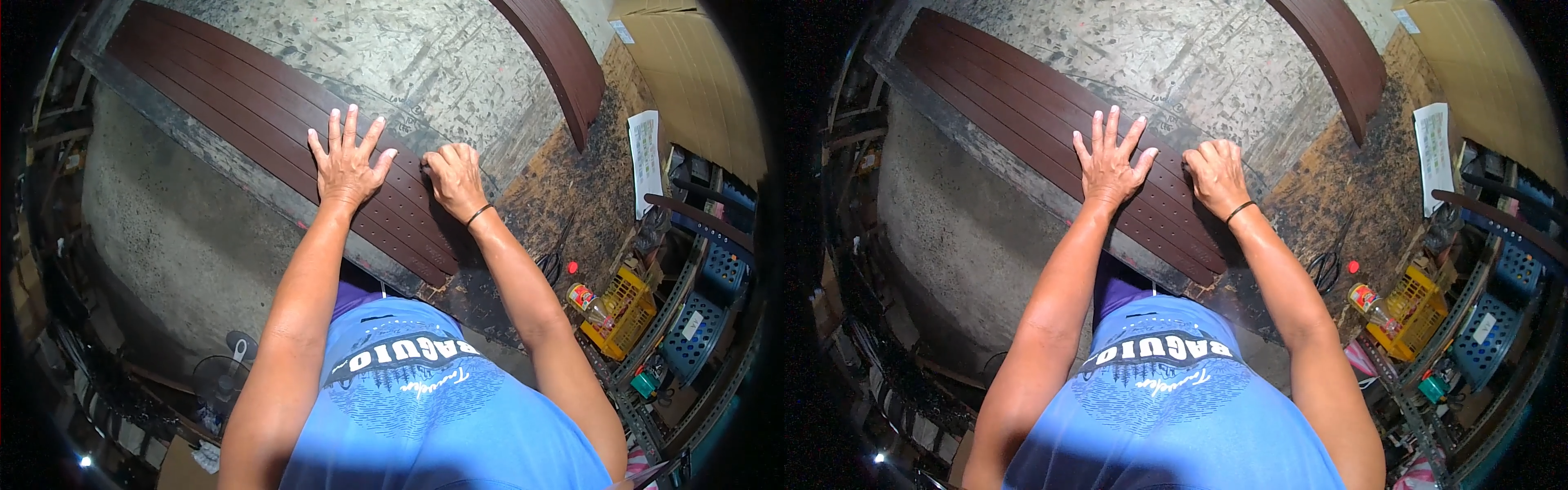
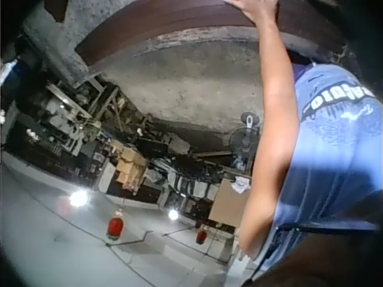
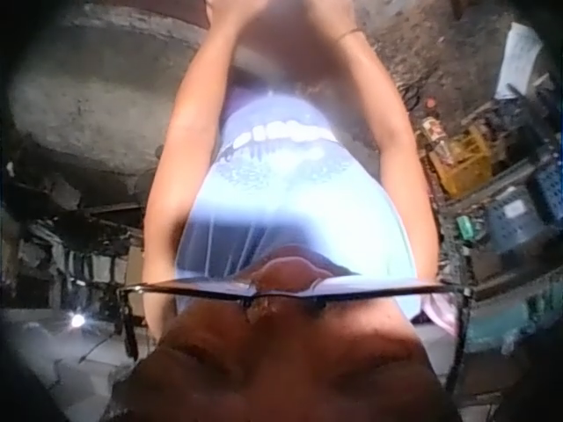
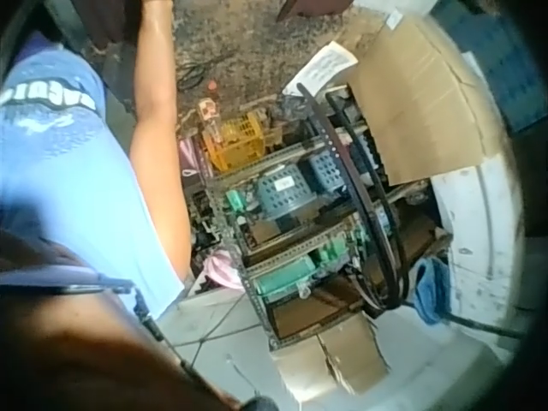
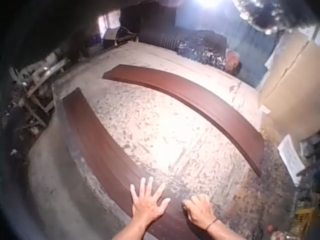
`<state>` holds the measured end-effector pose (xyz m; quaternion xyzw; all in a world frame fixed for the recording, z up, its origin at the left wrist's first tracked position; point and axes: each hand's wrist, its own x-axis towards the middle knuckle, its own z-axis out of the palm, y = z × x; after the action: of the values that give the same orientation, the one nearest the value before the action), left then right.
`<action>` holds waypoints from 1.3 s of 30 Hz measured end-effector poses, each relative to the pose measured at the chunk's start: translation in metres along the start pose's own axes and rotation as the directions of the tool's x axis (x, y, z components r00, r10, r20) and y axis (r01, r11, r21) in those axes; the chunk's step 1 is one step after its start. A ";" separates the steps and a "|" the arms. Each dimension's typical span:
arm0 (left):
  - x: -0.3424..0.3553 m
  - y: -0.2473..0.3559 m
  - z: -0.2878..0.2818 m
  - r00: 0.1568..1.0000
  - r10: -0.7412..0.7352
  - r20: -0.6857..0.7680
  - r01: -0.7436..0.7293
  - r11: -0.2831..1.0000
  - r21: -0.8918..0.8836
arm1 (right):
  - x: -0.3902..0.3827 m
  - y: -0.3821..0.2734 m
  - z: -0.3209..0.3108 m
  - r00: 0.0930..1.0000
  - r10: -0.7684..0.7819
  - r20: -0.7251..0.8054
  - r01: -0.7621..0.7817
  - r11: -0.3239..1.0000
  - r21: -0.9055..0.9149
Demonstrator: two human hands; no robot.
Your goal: Polishing or cleaning several brown leather straps on a workshop table.
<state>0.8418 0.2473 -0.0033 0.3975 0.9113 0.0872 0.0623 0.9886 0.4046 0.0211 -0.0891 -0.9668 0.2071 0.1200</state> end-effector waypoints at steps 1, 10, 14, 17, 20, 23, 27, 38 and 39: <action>-0.001 0.000 -0.001 1.000 -0.003 0.002 0.003 1.000 0.007 | 0.000 -0.001 0.000 1.000 -0.009 -0.008 0.009 1.000 0.008; 0.000 0.001 -0.002 1.000 -0.003 0.013 0.004 1.000 -0.004 | -0.014 -0.004 -0.007 0.999 0.017 0.046 -0.017 1.000 0.003; -0.003 -0.002 0.003 1.000 0.012 -0.024 -0.013 0.999 -0.031 | -0.035 0.001 -0.015 0.998 0.025 0.066 -0.026 1.000 0.010; 0.000 0.002 0.003 0.999 0.012 -0.029 -0.012 1.000 -0.006 | -0.022 -0.001 -0.006 0.998 0.055 0.032 -0.056 0.998 0.013; -0.001 -0.001 0.005 0.999 -0.011 -0.040 0.010 1.000 -0.012 | -0.023 0.000 -0.007 0.997 0.073 -0.003 -0.073 0.997 0.020; -0.003 -0.002 0.008 0.999 -0.017 -0.030 0.018 1.000 0.016 | -0.047 0.010 -0.035 0.977 0.189 0.094 -0.197 0.976 0.088; -0.001 -0.002 0.003 1.000 -0.007 -0.028 0.008 1.000 0.016 | -0.099 0.030 -0.083 0.819 0.574 -0.021 -0.559 0.805 0.200; 0.030 -0.015 -0.011 0.971 0.239 0.004 -0.239 0.971 -0.026 | -0.237 -0.049 -0.094 0.437 0.847 -0.302 -0.795 0.520 0.311; 0.042 -0.019 -0.020 0.936 0.334 0.108 -0.332 0.943 -0.039 | -0.239 -0.064 -0.099 0.368 0.872 -0.322 -0.825 0.466 0.319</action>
<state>0.7963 0.2639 0.0100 0.5495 0.8250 0.0834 0.1021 1.2358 0.3312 0.0887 -0.6114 -0.7143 0.2625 0.2170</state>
